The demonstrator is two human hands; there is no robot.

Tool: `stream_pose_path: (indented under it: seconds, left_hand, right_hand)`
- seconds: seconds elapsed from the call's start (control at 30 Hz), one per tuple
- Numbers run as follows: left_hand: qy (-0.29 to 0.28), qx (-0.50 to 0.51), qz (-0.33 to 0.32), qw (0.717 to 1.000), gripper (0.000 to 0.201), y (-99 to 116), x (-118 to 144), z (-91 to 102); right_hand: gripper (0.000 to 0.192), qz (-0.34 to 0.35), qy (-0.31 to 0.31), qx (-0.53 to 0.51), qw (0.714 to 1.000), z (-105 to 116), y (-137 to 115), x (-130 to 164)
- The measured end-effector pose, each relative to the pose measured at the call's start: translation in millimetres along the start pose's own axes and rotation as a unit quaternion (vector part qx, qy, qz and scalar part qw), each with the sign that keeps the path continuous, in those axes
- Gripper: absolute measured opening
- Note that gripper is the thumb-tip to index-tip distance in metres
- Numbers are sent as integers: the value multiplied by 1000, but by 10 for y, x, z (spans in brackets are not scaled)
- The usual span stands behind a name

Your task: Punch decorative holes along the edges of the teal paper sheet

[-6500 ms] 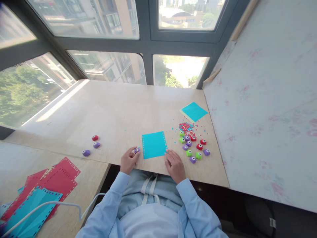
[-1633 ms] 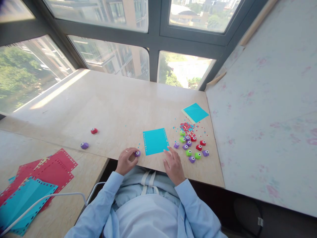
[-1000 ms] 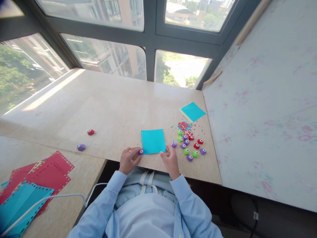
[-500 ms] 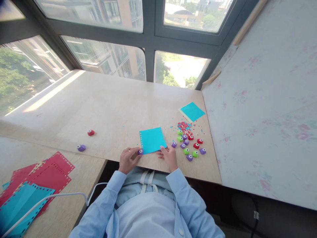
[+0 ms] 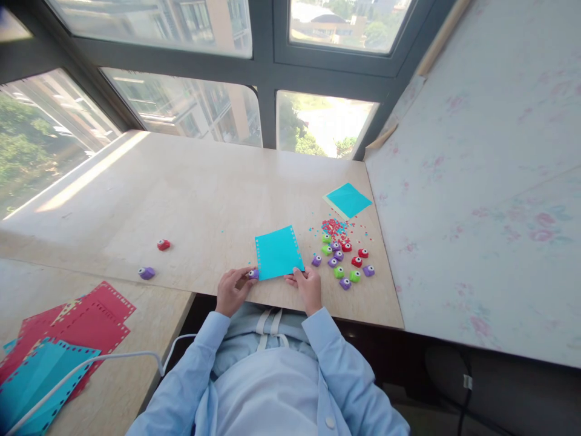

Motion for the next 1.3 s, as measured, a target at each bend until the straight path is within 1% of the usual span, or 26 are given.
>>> stream_pose_path:
  seconds: [0.1, 0.27, 0.47, 0.57, 0.67, 0.8, 1.0, 1.17, 1.23, 1.3]
  left_hand:
    - [-3, -4, 4, 1000, 26, -6, -2, -6]
    - [7, -8, -6, 1000, 25, -8, -5, -6]
    - [18, 20, -33, 999, 22, -13, -15, 1]
    - [7, 31, -58, 998, 20, 0, -21, -5]
    - [-3, 23, -79, 997, 20, 20, -23, -18]
    - [6, 18, -62, 998, 19, 11, -35, -18]
    - [0, 27, -54, 998, 21, 11, -32, -26]
    - [-8, 36, -36, 999, 37, -10, -4, -6]
    - [-11, 51, -25, 998, 39, -16, -1, 9]
    - [-10, 62, -17, 998, 39, -14, -5, 26]
  right_hand:
    - [32, -5, 3, -15, 1000, -18, 57, 28]
    - [35, 1, -1, -16, 1000, -37, 71, 57]
    - [35, 18, 13, -18, 1000, 5, 91, 37]
    - [34, 23, 19, -16, 999, 8, 97, 32]
    - [34, 22, 17, -11, 1000, -5, 92, 42]
    - [33, 8, 6, -7, 1000, -31, 92, 74]
    - [31, -18, -26, 10, 999, -76, 102, 113]
    - [34, -28, -36, 25, 999, -71, 80, 132]
    - [37, -24, -45, 47, 998, -72, 50, 134]
    - [40, -17, -53, 92, 994, -65, 5, 125]
Point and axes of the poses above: each hand's wrist, its own x-axis away from the middle knuckle, its own z-axis out of the back of the hand, y = z × x, the point moved 6 cm from there along -x, towards the middle knuckle, and after that the axes turned 4 degrees about -x, right-handed, at the moved point
